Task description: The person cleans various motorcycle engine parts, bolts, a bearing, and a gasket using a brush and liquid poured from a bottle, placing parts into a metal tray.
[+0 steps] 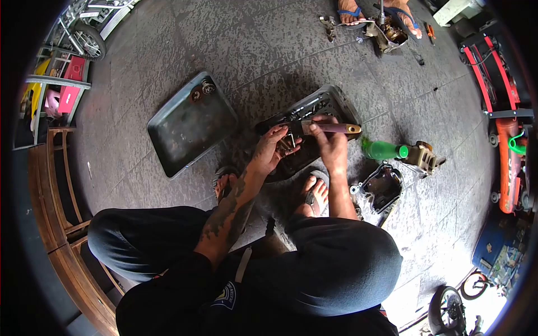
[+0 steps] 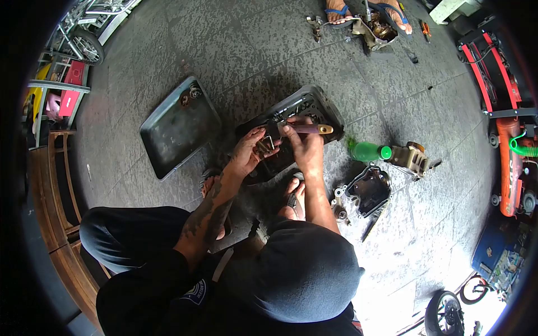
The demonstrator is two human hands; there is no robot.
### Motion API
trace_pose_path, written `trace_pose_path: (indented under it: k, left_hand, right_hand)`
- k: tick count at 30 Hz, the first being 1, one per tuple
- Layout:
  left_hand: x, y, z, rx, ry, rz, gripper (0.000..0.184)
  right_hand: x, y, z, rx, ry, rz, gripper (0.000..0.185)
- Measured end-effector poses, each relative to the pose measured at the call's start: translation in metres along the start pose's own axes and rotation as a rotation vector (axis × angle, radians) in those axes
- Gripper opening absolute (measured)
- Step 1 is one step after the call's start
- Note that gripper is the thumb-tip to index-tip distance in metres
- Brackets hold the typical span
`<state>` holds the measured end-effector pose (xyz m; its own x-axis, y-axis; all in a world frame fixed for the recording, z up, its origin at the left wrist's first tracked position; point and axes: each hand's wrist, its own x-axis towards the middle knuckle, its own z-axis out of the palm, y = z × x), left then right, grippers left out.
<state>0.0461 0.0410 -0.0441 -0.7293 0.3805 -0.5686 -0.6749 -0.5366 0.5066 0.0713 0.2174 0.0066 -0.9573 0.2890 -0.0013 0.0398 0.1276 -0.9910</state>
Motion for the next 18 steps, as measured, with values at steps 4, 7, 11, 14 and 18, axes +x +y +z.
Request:
trace_pose_path:
  k: [4,7,11,14,18]
  left_hand:
    - [-0.001,0.001,-0.001,0.047,-0.052,0.004,0.016]
    - [0.002,0.003,-0.006,0.053,-0.046,-0.003,0.016]
    - [0.002,-0.003,-0.008,-0.049,-0.071,-0.033,0.017]
    - [-0.001,0.004,-0.002,-0.051,0.032,-0.052,0.015]
    - [0.002,0.0,-0.009,-0.058,-0.012,-0.059,0.016]
  right_hand:
    - [0.003,0.007,-0.005,-0.029,0.066,0.072,0.02]
    - [0.002,0.012,-0.004,0.088,0.19,0.182,0.02]
    - [-0.004,0.021,0.005,0.056,0.057,0.12,0.016]
    - [0.002,0.04,-0.003,-0.043,0.146,0.104,0.018]
    - [-0.007,0.023,0.008,0.14,0.084,0.03,0.019]
